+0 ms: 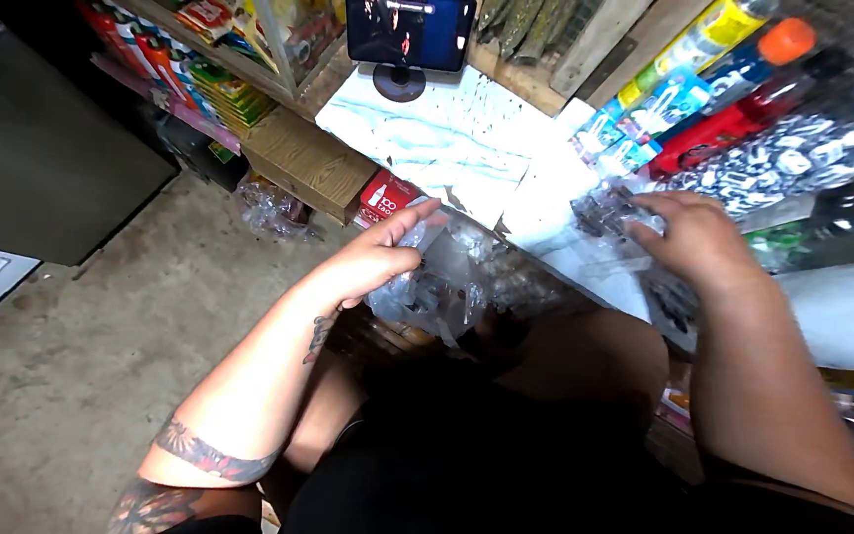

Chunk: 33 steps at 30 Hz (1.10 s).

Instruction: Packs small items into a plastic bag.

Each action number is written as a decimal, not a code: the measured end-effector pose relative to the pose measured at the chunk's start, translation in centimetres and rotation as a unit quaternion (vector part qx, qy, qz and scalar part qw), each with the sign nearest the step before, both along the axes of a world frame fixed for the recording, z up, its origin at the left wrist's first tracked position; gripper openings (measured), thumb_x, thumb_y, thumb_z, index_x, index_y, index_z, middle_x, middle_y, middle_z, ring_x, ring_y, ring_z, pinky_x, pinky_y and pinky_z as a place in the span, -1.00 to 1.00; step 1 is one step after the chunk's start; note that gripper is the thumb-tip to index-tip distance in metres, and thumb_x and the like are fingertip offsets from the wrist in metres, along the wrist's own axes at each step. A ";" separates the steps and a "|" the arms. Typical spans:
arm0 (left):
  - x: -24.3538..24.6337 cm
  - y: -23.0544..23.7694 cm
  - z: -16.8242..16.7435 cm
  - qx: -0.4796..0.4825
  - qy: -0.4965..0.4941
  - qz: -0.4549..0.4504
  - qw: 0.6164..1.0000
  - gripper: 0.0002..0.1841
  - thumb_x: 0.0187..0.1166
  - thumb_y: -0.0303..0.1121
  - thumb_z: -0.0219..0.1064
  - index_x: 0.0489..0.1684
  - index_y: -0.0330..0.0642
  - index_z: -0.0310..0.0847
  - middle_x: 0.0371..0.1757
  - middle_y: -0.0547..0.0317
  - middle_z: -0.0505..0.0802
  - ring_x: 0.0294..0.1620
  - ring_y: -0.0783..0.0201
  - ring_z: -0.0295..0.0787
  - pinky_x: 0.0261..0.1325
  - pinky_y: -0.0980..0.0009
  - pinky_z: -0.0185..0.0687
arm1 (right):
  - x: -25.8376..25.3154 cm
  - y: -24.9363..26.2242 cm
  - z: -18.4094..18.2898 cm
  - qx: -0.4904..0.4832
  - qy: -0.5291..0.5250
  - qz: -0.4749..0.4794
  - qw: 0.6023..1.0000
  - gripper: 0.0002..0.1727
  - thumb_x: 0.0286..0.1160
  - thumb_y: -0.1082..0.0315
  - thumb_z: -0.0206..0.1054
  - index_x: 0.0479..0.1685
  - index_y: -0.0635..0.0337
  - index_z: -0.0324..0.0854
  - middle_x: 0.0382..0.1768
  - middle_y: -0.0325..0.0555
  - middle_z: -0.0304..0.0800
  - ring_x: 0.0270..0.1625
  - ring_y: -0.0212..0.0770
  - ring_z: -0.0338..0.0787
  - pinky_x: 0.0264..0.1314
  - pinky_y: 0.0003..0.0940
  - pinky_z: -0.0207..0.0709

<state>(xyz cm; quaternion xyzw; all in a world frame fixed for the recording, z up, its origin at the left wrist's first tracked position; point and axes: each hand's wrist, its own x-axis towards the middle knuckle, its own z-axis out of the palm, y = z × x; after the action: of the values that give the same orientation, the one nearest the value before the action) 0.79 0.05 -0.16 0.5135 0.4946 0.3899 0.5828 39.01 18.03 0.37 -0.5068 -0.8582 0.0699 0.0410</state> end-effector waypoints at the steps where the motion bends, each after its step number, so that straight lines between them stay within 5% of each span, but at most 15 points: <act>1: 0.1 0.0 0.0 0.001 0.002 0.001 1.000 -0.16 0.35 -0.53 0.09 0.85 -0.11 0.07 0.64 0.19 0.58 0.15 0.48 0.67 -0.13 0.54 0.56 | 1.2 0.2 -0.3 -0.005 -0.019 -0.037 0.999 -0.55 0.68 0.29 0.36 0.46 0.32 0.62 0.47 0.43 0.60 0.60 0.55 0.46 0.61 0.57 0.18; 4: 0.1 0.2 -0.1 -0.007 -0.002 -0.004 1.000 -0.15 0.35 -0.53 0.10 0.86 -0.11 0.04 0.67 0.19 0.55 0.31 0.44 0.65 0.07 0.49 0.61 | 2.9 0.3 -2.0 -0.034 -0.028 -0.097 0.994 -0.39 0.63 0.22 0.42 0.60 0.35 0.49 0.51 0.55 0.50 0.62 0.64 0.37 0.58 0.66 0.13; 6: 0.2 0.3 -0.2 -0.006 -0.003 -0.007 1.000 -0.14 0.34 -0.53 0.10 0.87 -0.12 0.03 0.68 0.18 0.53 0.29 0.43 0.65 0.03 0.49 0.60 | 3.4 0.3 -3.3 -0.036 -0.039 -0.110 0.992 -0.39 0.65 0.21 0.40 0.61 0.36 0.46 0.50 0.56 0.50 0.61 0.63 0.39 0.57 0.64 0.15; 13: 0.1 0.3 -0.4 -0.009 -0.004 -0.005 1.000 -0.15 0.33 -0.55 0.09 0.86 -0.11 0.05 0.66 0.18 0.55 0.23 0.44 0.66 -0.02 0.51 0.59 | 3.3 0.4 -3.8 0.015 0.005 -0.122 0.992 -0.65 0.69 0.29 0.34 0.25 0.38 0.72 0.30 0.52 0.67 0.49 0.60 0.51 0.52 0.59 0.23; 16: 0.0 0.3 -0.3 -0.015 -0.005 -0.006 1.000 -0.15 0.35 -0.54 0.09 0.87 -0.11 0.04 0.69 0.17 0.52 0.41 0.40 0.61 0.16 0.45 0.61 | 3.5 0.3 -3.3 0.036 0.017 -0.111 0.993 -0.67 0.73 0.29 0.29 0.19 0.40 0.73 0.30 0.50 0.68 0.50 0.57 0.52 0.56 0.55 0.23; 24: 0.1 0.2 -0.4 -0.011 -0.008 -0.005 1.000 -0.15 0.33 -0.54 0.09 0.86 -0.12 0.05 0.68 0.17 0.54 0.34 0.43 0.63 0.07 0.49 0.61 | 3.7 0.1 -0.6 0.031 0.034 -0.152 0.987 -0.58 0.87 0.21 0.09 0.33 0.39 0.62 0.33 0.54 0.64 0.44 0.60 0.58 0.45 0.61 0.31; 28: 0.0 0.2 -0.2 -0.015 -0.012 -0.007 1.000 -0.15 0.36 -0.56 0.09 0.87 -0.10 0.04 0.69 0.19 0.53 0.42 0.41 0.61 0.19 0.45 0.62 | 3.3 0.1 0.5 0.042 0.042 -0.167 0.984 -0.56 0.89 0.22 0.04 0.39 0.44 0.52 0.28 0.62 0.63 0.35 0.64 0.62 0.36 0.62 0.35; 33: 0.8 -0.4 -0.8 0.013 0.018 0.016 1.000 -0.21 0.40 -0.56 0.04 0.84 -0.07 0.10 0.62 0.25 0.59 -0.07 0.53 0.67 -0.27 0.58 0.52 | 3.4 0.6 1.6 0.054 0.057 -0.156 0.985 -0.57 0.88 0.27 0.03 0.39 0.49 0.48 0.27 0.62 0.61 0.34 0.62 0.63 0.40 0.54 0.39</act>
<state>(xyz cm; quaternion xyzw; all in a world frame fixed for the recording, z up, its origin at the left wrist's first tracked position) 1.58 -0.37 -0.94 0.5199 0.5080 0.3968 0.5605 42.39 18.63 1.94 -0.6268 -0.7673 0.0448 0.1278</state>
